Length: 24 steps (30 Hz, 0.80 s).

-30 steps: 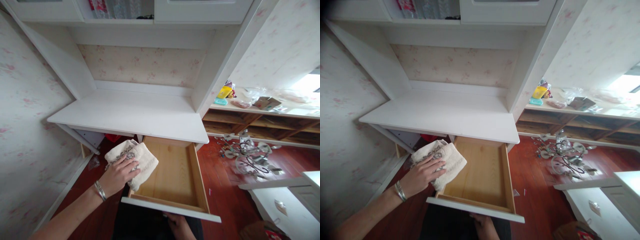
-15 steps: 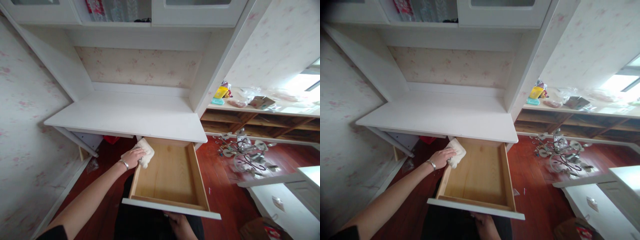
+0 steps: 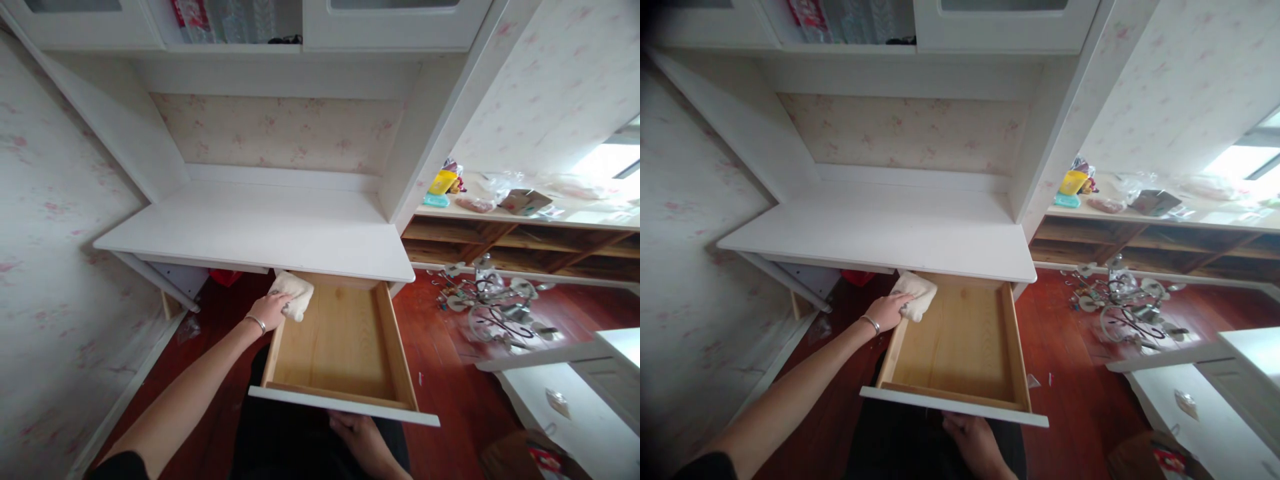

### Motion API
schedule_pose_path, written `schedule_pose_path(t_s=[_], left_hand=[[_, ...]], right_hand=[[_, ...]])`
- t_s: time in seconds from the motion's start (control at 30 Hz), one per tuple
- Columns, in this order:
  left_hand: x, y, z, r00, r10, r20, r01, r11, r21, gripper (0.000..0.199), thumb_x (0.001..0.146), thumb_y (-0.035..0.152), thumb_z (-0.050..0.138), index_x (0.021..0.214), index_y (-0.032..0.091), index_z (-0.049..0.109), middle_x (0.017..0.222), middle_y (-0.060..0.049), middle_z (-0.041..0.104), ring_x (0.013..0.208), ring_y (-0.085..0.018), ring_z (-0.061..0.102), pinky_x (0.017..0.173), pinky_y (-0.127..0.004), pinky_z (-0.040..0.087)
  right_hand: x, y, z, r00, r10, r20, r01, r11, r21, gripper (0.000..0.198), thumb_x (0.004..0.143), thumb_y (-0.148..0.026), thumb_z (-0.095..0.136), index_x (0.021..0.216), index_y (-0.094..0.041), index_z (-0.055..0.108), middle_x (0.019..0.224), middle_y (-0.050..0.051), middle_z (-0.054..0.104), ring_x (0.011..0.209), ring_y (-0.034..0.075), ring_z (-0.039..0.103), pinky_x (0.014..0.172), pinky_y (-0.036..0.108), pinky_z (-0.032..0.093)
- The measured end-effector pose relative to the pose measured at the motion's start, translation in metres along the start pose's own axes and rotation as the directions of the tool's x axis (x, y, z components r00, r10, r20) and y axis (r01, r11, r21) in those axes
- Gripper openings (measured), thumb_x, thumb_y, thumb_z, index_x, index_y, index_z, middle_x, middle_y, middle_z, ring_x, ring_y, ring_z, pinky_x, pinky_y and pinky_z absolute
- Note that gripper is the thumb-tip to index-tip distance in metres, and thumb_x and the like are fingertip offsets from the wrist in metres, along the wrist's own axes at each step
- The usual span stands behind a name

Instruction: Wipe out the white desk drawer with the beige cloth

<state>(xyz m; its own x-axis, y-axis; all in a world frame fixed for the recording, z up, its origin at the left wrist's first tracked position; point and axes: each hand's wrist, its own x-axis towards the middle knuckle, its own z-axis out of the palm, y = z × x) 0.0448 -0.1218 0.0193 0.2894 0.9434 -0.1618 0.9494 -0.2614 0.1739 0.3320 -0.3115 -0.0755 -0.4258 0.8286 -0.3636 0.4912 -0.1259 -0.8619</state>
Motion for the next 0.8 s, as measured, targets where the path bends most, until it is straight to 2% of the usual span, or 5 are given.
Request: schedule_pose_path(t_s=[0.2, 0.4, 0.57, 0.7, 0.8], left_hand=[[-0.083, 0.024, 0.001, 0.992, -0.124, -0.017, 0.124, 0.992, -0.005, 0.052, 0.073, 0.014, 0.048, 0.121, 0.034, 0.056, 0.114, 0.001, 0.068, 0.092, -0.022, 0.066, 0.073, -0.033, 0.049], [-0.135, 0.039, -0.001, 0.953, -0.212, -0.216, 0.230, 0.971, 0.062, 0.050, 0.072, 0.008, 0.044, 0.115, 0.028, 0.060, 0.113, -0.003, 0.068, 0.094, -0.021, 0.065, 0.077, -0.032, 0.048], [-0.138, 0.054, 0.004, 0.932, -0.163, -0.323, 0.189, 0.981, 0.051, 0.047, 0.073, 0.008, 0.045, 0.113, 0.024, 0.062, 0.110, -0.004, 0.069, 0.096, -0.022, 0.063, 0.086, -0.037, 0.045], [-0.119, 0.076, 0.016, 0.910, -0.078, -0.407, 0.085, 0.996, -0.002, 0.044, 0.073, 0.010, 0.050, 0.114, 0.021, 0.062, 0.114, -0.006, 0.067, 0.116, -0.026, 0.054, 0.106, -0.044, 0.032], [-0.099, 0.099, 0.024, 0.907, -0.044, -0.420, 0.019, 0.998, -0.065, 0.047, 0.073, 0.012, 0.051, 0.118, 0.021, 0.059, 0.115, -0.006, 0.066, 0.124, -0.026, 0.048, 0.113, -0.046, 0.024]], right_hand=[[0.008, 0.004, -0.002, 0.998, 0.031, -0.049, -0.038, 0.989, -0.141, 0.035, 0.089, -0.049, 0.049, 0.114, -0.033, 0.068, 0.119, -0.001, 0.067, 0.116, 0.026, 0.058, 0.101, 0.038, 0.042], [0.032, 0.001, -0.012, 0.995, -0.030, -0.091, 0.023, 0.996, -0.082, 0.038, 0.089, -0.047, 0.048, 0.115, -0.028, 0.067, 0.120, 0.001, 0.066, 0.117, 0.025, 0.057, 0.105, 0.037, 0.039], [0.060, 0.009, -0.016, 0.980, -0.033, -0.198, 0.037, 0.999, 0.020, 0.043, 0.088, -0.049, 0.047, 0.116, -0.023, 0.067, 0.121, 0.002, 0.065, 0.118, 0.026, 0.056, 0.106, 0.039, 0.038], [0.074, 0.008, -0.025, 0.976, -0.059, -0.209, 0.057, 0.998, -0.014, 0.043, 0.088, -0.049, 0.047, 0.117, -0.024, 0.067, 0.120, 0.003, 0.066, 0.117, 0.027, 0.057, 0.103, 0.040, 0.040], [0.077, 0.001, -0.033, 0.973, -0.105, -0.204, 0.093, 0.994, -0.065, 0.041, 0.090, -0.047, 0.044, 0.115, -0.026, 0.068, 0.117, 0.003, 0.068, 0.115, 0.026, 0.058, 0.100, 0.038, 0.042]])
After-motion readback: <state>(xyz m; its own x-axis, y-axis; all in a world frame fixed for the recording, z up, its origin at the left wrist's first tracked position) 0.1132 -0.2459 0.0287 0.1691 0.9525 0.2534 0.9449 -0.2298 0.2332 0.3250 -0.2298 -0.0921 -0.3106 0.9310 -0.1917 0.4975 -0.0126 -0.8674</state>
